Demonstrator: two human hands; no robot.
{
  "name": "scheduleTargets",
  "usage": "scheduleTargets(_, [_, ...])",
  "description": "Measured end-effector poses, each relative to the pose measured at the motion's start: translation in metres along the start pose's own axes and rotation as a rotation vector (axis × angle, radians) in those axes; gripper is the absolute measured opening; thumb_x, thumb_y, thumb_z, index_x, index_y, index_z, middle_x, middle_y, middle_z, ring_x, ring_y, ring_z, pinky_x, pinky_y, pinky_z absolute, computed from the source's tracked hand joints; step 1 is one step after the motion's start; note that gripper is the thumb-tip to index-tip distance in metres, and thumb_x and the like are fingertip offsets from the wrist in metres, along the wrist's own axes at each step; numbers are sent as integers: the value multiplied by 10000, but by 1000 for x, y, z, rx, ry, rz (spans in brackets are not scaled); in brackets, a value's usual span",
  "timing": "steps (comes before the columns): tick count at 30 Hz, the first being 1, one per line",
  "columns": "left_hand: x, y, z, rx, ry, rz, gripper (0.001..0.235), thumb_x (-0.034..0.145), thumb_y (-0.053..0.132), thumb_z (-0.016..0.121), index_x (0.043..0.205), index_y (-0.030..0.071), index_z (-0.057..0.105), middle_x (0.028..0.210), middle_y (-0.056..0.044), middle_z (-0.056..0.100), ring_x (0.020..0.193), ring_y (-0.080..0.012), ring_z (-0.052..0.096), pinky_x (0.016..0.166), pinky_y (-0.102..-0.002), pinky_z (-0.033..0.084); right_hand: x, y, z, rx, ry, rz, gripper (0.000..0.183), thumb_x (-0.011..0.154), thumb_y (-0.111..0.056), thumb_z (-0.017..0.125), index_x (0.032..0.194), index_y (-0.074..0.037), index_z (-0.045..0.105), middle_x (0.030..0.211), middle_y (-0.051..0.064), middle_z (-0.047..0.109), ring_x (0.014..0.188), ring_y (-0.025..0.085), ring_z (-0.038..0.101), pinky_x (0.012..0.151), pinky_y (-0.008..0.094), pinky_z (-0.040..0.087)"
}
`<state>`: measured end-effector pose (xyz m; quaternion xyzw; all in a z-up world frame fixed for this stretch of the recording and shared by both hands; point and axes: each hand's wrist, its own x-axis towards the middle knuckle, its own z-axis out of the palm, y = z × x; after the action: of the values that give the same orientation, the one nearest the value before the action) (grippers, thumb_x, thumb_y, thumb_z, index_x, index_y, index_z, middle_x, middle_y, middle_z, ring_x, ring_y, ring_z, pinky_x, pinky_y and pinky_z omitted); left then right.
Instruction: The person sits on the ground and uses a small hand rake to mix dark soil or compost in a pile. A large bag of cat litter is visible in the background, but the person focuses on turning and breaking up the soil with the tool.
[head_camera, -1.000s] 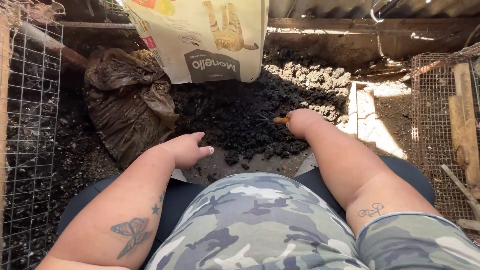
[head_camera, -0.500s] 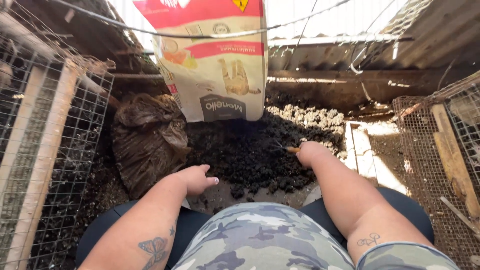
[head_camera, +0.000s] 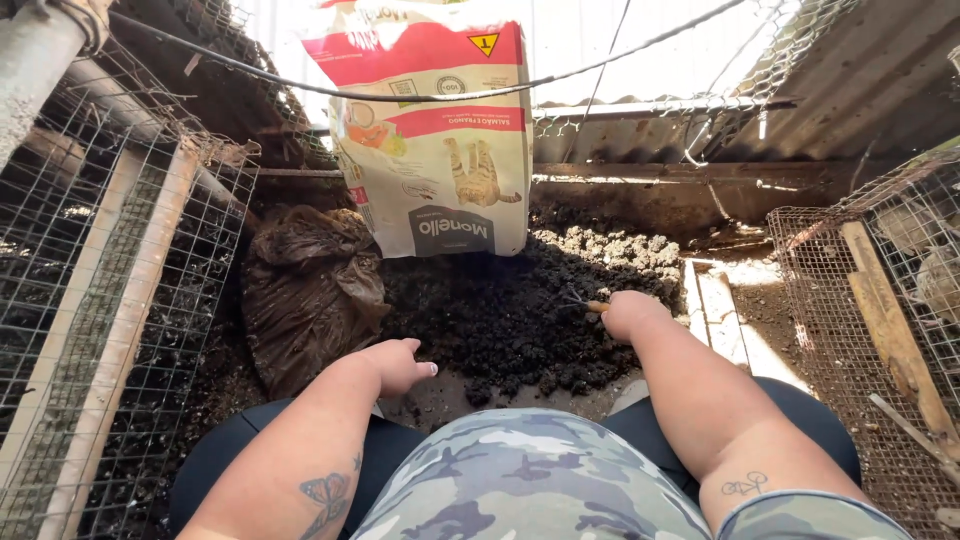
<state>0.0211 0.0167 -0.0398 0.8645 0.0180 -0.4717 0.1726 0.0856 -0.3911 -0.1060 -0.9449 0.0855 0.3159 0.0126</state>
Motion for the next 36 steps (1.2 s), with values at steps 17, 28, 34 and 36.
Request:
scheduleTargets(17, [-10,-4,8,77,43,14,846,999,628,515,1628,127,251,1615,-141,419,1513,-314,361,1238,-491,307,-24,-10,5,-53,5,-100,451,942,-395,539,1288,-157,702,1242,114,736,1277,295,653,1092,432,514])
scheduleTargets(28, [-7,-5,12,107,67,34,801,1004,597,494,1622,134,282,1597,-128,447,1498,-308,388,1222,-486,333,-6,-4,22,-59,2,-126,440,927,-376,543,1263,-145,710,1209,122,741,1251,314,664,1083,441,520])
scheduleTargets(34, [-22,6,6,62,46,27,810,1019,592,504,1627,118,255,1621,-144,408,1518,-305,354,1235,-489,308,-55,-31,-13,-64,-22,-127,424,915,-333,511,1244,-135,692,1220,123,728,1255,313,656,1092,443,515])
scheduleTargets(36, [-41,20,-2,88,-29,-31,732,1063,501,440,1632,128,170,1675,-86,289,1518,-326,358,1203,-440,364,-60,-37,-24,-324,-222,-173,840,924,53,282,1607,-435,312,1570,50,427,1250,252,600,807,337,567])
